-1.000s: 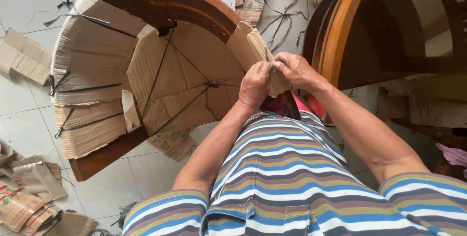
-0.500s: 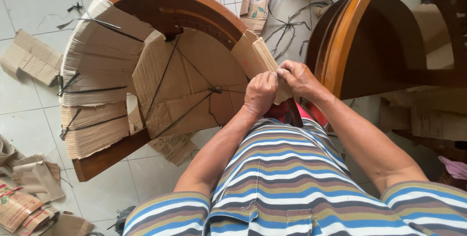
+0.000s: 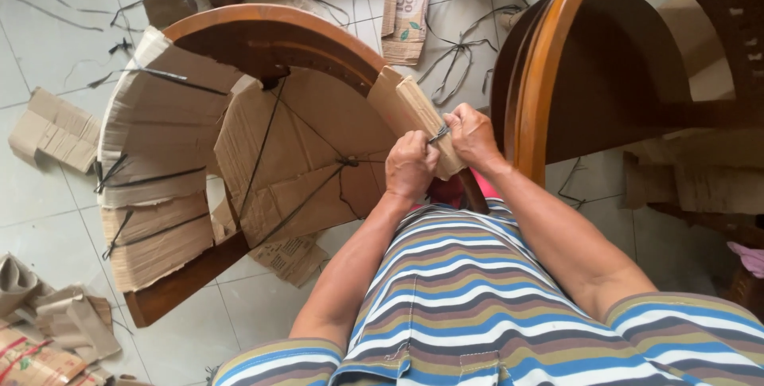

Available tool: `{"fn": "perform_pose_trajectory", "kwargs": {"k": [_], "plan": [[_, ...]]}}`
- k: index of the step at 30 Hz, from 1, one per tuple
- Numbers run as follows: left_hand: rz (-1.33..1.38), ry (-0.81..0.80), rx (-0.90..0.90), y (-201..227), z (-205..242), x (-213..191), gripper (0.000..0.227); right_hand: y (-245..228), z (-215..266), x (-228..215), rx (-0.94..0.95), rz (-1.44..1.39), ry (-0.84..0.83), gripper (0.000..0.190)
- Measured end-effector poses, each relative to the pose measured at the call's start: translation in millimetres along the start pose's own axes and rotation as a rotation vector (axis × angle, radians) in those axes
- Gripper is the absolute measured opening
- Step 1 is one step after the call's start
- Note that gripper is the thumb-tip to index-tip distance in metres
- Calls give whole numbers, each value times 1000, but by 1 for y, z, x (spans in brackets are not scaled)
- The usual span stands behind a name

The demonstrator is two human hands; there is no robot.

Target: The person wraps sections of a wooden chair with pieces of cardboard and secures them with ties.

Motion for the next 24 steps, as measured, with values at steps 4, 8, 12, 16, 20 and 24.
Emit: {"fn": "perform_pose_trajectory", "kwargs": {"k": [4, 8, 12, 16, 20, 24], "plan": [[322, -218, -214, -8, 0, -23, 11, 10, 15, -6, 158, -238, 0, 23], [381, -389, -604, -44, 32, -37, 25, -17, 59, 3, 579, -521, -263, 50], [306, -460, -940, -97, 94, -32, 28, -14, 65, 9, 850, -586, -339, 64], [287, -414, -1069, -114, 122, -36, 30, -6, 70, 24, 853, -529, -349, 69], [320, -266, -1151, -118, 126, -55, 30, -117, 71, 4, 830, -497, -387, 77], [392, -152, -1132, -106, 113, -62, 34, -85, 87, 54, 652, -606, -412, 70]]}}
Point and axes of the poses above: each hand's wrist, its own z-axis away from the middle knuckle, its own x-axis out of the palm, y = z × x, the point moved 6 cm from there along -z, towards the middle knuckle, and after that the axes turned 2 degrees about x, right-handed, at the moved point
